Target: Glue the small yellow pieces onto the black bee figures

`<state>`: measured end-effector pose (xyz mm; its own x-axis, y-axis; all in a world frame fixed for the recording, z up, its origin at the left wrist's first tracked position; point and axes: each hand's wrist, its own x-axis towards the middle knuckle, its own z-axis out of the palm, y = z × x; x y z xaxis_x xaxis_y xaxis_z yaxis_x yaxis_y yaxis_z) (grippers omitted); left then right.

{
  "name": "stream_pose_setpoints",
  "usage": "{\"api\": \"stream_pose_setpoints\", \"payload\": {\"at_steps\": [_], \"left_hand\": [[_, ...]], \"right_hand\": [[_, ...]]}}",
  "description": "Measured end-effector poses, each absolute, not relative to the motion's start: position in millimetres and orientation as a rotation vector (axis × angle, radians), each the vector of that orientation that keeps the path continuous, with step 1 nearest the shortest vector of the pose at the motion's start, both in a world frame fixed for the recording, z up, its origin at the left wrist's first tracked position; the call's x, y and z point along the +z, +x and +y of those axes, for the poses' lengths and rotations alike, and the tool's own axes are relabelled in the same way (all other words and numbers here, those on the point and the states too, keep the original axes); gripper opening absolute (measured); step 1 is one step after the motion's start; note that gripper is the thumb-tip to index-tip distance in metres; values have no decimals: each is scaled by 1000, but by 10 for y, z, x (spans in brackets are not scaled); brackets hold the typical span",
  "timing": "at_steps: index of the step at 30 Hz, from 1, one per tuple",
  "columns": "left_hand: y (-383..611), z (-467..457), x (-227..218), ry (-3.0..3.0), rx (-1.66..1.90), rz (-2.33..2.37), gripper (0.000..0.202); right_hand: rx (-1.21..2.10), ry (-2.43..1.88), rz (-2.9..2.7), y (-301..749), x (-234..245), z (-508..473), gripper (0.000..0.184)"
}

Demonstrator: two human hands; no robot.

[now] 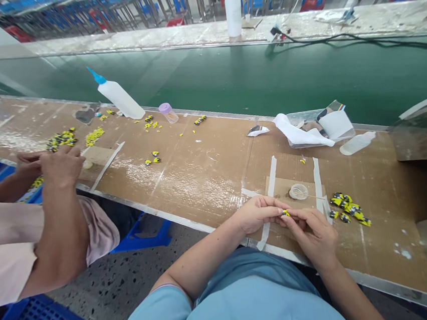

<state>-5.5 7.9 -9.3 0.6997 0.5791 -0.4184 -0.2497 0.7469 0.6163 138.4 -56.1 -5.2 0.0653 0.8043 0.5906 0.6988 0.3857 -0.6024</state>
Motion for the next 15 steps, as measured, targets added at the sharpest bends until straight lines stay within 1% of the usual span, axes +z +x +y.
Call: {"api": "stream_pose_setpoints", "payload": {"at_steps": [9, 15], "left_hand": [[-55, 75, -101, 563, 494, 654, 42], [-66, 77, -98, 560, 483, 641, 44]], "right_hand": [[126, -1359, -1654, 1381, -29, -562, 11], [130, -1350, -1661, 1385, -22, -565, 9]]}}
